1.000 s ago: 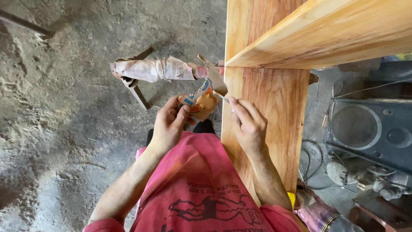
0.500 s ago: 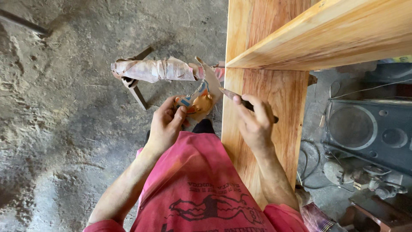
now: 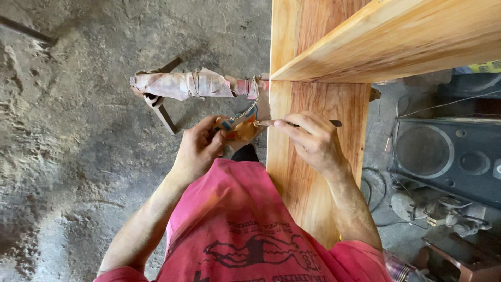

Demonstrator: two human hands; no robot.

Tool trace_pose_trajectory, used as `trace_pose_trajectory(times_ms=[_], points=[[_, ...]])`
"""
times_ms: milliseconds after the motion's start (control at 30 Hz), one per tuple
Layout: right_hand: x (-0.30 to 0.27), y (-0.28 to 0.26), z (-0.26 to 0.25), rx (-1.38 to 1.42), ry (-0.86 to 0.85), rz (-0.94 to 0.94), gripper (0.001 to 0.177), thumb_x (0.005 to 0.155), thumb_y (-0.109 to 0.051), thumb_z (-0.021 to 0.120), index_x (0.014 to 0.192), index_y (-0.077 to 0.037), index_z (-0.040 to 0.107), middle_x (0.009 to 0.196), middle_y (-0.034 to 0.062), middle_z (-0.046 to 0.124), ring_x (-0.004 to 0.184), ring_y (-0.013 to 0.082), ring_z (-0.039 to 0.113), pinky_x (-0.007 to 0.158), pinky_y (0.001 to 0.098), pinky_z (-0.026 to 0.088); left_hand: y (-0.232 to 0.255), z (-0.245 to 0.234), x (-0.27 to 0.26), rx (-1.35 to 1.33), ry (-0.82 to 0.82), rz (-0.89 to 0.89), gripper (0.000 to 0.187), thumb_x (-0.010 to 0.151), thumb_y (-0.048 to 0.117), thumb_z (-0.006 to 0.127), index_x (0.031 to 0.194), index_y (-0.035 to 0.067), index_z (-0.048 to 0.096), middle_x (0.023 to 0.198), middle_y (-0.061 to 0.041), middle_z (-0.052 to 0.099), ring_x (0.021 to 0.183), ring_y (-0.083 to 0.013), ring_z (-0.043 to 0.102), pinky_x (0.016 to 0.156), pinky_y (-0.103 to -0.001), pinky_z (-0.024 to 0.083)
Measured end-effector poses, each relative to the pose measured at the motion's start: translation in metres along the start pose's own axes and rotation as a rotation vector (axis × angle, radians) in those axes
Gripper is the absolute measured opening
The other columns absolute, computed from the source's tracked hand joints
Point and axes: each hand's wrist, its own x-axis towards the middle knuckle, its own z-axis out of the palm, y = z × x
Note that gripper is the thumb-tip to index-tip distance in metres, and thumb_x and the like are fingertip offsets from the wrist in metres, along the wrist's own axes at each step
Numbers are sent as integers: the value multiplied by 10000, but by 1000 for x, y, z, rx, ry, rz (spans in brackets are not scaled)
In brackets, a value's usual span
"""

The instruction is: The person applies wood filler to cracks and imperfections on a wooden furniture piece using a putty knife. They repeatedly scoop filler from a container and spread it into the gaps on the wood surface.

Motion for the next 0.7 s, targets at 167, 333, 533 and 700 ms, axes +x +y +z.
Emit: trace_pose_trajectory(times_ms=[167, 333, 533, 700], points=[[1, 4, -3, -18, 8, -21, 287, 876, 50, 727, 1131, -79, 754, 1056, 50, 696, 950, 254, 677, 805, 399, 559, 0, 3, 1, 36, 7, -46, 230, 1010, 57, 551, 1221, 1, 621, 777, -18, 654, 648, -50, 562, 563, -240, 488], [-9, 11, -2, -26, -69, 16, 274, 838, 57, 717, 1072, -75, 772, 1037, 47, 724, 910, 253, 690, 763, 403, 546, -8, 6, 2, 110, -28, 11, 226, 1019, 46, 558, 1223, -7, 639, 818, -32, 668, 714, -52, 556, 605, -241, 491], [-42, 29, -13, 344, -72, 204, 248, 878, 81, 688, 1091, -35, 740, 1035, 86, 718, 886, 241, 717, 749, 333, 577, -28, 9, 13, -64, -89, -59, 202, 1051, 100, 529, 1208, -8, 598, 1039, -59, 723, 873, -74, 652, 717, -241, 574], [-74, 32, 3, 530, 209, 342, 154, 962, 33, 677, 1112, -1, 687, 1005, 100, 699, 871, 193, 701, 748, 301, 572, -37, 11, 16, -227, -102, -107, 266, 1067, 189, 523, 1255, 5, 561, 1128, -105, 723, 936, -140, 704, 794, -287, 587]])
